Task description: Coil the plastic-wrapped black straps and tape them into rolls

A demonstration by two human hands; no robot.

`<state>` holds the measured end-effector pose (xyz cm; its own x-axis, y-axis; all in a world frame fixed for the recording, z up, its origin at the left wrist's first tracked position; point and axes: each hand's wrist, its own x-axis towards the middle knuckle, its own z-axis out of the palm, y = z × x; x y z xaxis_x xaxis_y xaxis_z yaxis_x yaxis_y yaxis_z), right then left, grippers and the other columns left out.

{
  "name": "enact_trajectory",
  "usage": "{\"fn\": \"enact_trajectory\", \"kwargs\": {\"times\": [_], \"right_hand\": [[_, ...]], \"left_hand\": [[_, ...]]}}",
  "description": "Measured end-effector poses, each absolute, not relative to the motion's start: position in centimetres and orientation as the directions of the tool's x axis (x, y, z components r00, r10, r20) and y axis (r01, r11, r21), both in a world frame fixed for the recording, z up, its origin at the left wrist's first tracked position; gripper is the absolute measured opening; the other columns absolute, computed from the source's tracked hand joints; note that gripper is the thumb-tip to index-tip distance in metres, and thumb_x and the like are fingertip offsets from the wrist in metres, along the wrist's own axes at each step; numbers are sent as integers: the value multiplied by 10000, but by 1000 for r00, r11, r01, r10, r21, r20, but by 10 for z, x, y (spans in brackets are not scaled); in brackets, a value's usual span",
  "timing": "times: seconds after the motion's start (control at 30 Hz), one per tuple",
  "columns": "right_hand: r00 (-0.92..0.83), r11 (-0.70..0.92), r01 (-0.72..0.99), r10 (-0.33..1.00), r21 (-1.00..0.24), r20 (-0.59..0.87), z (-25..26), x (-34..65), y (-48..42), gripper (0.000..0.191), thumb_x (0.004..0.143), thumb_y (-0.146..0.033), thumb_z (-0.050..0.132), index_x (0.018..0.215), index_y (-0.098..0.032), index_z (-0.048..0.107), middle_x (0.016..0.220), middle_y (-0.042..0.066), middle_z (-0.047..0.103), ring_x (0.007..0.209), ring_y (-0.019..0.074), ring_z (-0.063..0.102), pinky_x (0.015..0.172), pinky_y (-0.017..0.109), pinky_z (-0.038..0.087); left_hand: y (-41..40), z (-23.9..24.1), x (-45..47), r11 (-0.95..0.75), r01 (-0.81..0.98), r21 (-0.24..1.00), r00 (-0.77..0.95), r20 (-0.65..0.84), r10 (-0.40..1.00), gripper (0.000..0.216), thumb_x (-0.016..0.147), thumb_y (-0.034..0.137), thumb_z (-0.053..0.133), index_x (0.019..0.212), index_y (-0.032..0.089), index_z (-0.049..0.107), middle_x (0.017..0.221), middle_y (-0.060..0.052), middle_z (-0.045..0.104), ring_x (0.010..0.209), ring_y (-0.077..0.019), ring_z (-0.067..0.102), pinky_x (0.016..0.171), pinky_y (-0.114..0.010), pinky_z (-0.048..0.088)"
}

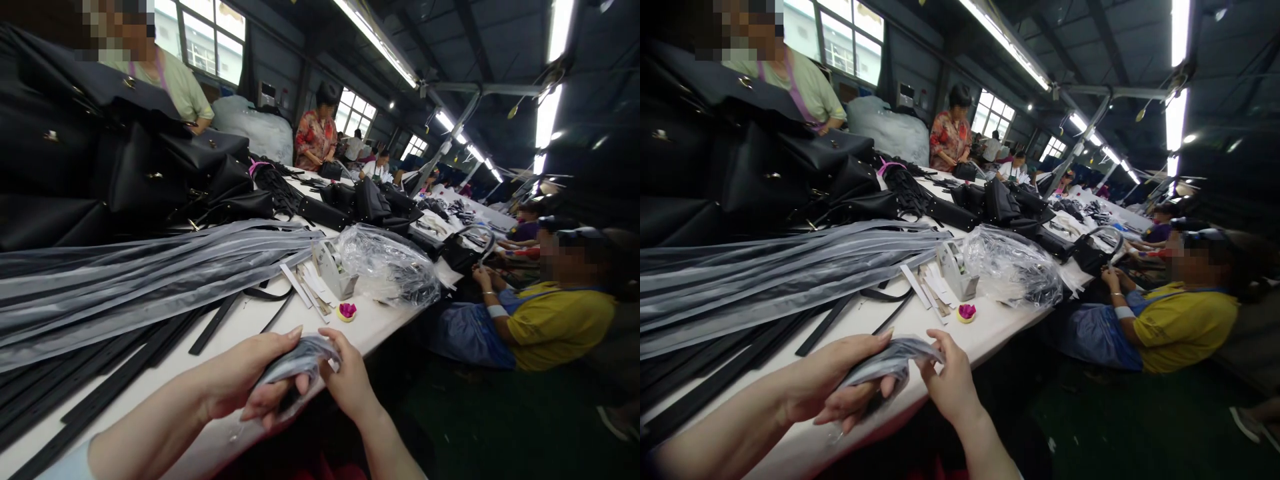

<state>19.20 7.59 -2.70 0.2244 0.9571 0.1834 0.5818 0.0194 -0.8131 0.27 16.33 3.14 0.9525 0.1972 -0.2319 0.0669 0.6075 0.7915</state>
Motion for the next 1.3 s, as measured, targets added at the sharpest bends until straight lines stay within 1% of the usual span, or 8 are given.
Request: {"fn": "enact_trajectory", "kwargs": {"times": [0.17,0.4,0.53,0.77,0.9,1.0,1.17,1.3], "right_hand": [[242,52,496,951,-867,195,-37,197,79,434,801,-359,687,1170,-165,563,996,85,653,908,205,629,846,312,497],[235,42,409,960,-911,150,-41,202,75,360,861,-413,617,1103,-147,616,607,-30,515,516,109,478,508,229,387],[-14,-8,404,1000,-915,-15,-28,197,76,322,910,-434,543,947,-159,705,747,53,691,718,181,643,706,290,484],[2,-60,189,998,-980,-61,-36,193,87,410,896,-511,540,984,-152,716,991,108,726,971,226,649,919,354,445],[34,-121,70,992,-990,-119,-43,185,92,592,874,-666,430,849,-116,647,600,48,653,404,91,467,456,221,375],[11,-134,225,991,-965,-134,-41,169,92,539,820,-679,490,805,-153,604,423,-45,483,317,72,318,370,204,226],[-247,-154,506,917,-849,-313,-25,133,74,360,778,-517,625,588,-212,623,418,-23,489,401,123,455,438,248,326],[-369,-112,343,897,-933,-243,3,134,44,320,709,-581,676,694,-261,679,502,-34,578,471,139,512,475,255,374]], "left_hand": [[175,43,-9,676,-20,737,950,-195,242,613,880,612,420,708,92,697,300,81,314,217,-46,237,375,-194,453],[186,42,-18,727,-101,679,954,-140,264,651,929,568,346,748,61,713,301,82,296,215,-42,218,391,-189,479],[195,50,-28,771,-268,578,934,-40,355,705,972,513,221,775,52,717,297,92,230,229,-43,205,421,-175,480],[197,76,-46,711,-476,518,818,-36,574,706,1001,427,159,761,34,694,327,103,193,237,-32,236,449,-158,473],[200,83,-52,641,-596,483,725,-20,689,645,1013,366,168,807,13,666,362,100,254,259,-31,291,487,-182,501],[202,86,-56,573,-670,472,652,4,758,597,1016,334,174,881,-2,648,407,82,333,309,-43,359,522,-195,517],[198,82,-52,214,-738,640,396,153,906,418,989,356,328,1022,61,623,561,38,469,476,-95,460,710,-288,538],[191,62,-39,-363,-331,871,176,435,883,248,833,395,616,916,164,653,730,-47,589,819,-240,563,926,-375,424]]}}
